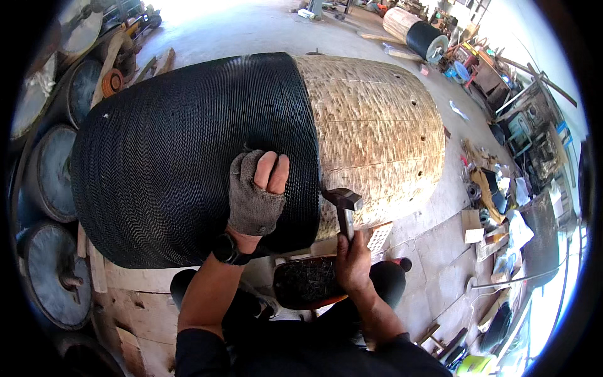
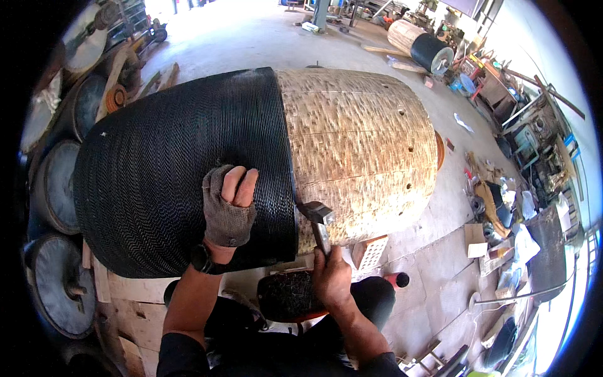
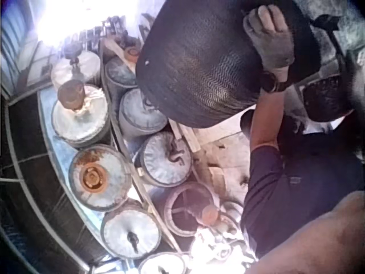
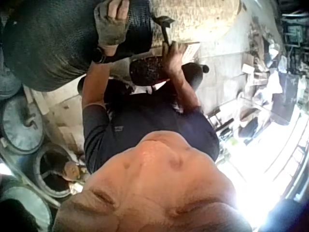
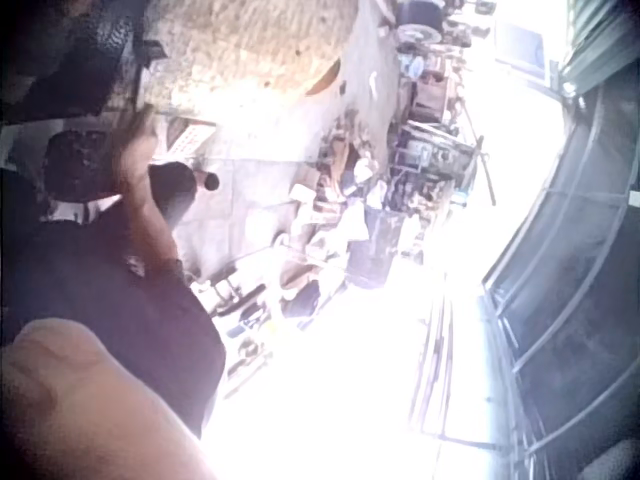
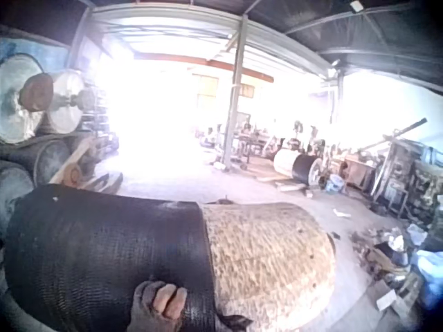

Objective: The person uses a hammer to drive nails into a large wooden drum, securing a black textured material around part of its circumference.

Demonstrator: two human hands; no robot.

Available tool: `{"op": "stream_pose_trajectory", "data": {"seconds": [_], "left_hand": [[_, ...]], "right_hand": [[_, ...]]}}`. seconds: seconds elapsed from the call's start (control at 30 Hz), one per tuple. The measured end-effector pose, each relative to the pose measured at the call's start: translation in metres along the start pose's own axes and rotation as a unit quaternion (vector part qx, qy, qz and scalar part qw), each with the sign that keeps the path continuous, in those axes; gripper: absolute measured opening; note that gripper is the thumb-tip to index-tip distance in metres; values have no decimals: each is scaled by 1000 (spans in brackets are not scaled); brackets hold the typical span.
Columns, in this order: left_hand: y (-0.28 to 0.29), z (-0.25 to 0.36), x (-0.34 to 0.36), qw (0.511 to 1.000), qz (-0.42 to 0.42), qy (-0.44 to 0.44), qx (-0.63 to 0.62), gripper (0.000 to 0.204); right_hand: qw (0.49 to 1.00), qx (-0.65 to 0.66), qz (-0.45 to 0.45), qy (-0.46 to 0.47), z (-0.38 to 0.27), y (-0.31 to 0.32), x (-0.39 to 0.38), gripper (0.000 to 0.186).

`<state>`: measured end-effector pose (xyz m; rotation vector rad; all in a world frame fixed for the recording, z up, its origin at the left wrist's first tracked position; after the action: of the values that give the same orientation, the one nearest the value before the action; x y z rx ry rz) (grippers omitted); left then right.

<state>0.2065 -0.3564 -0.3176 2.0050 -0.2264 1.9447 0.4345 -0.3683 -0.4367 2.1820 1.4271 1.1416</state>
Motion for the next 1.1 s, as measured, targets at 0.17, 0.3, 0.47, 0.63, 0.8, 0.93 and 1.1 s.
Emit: {"op": "stream_pose_trajectory", "data": {"seconds": [0.17,0.3,0.47,0.63,0.8,0.93,1.1], "left_hand": [[-1,2,-1,1000,19,-19,-3,47],[-3,-1,5,1000,-10,-12,10,48],[-1,4,6,999,0,-26,36,47],[-4,2,3,998,4,-20,63,42],[-6,7,-3,999,-4,-15,52,41],[12,6,11,995,2,-29,91,30],[52,69,-7,999,-5,-48,17,32]], "right_hand": [[965,151,149,153,-18,47,-25,15],[994,18,62,83,-9,6,2,22],[973,203,100,43,-14,47,-11,21],[977,90,108,157,-20,34,3,13],[997,55,53,-26,40,22,-11,20],[996,12,64,67,15,28,-6,24],[996,26,69,49,36,47,-2,28]]}}
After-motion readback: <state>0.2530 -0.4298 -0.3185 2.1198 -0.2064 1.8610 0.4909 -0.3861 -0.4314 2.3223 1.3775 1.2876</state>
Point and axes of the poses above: each hand's wrist, its own x-axis towards the middle knuckle, its own y-axis out of the back of the hand, z = x × y, the point moved 9 cm from there along x, towards the middle knuckle, and after that the axes turned 15 degrees about z, right-handed, at the moved point
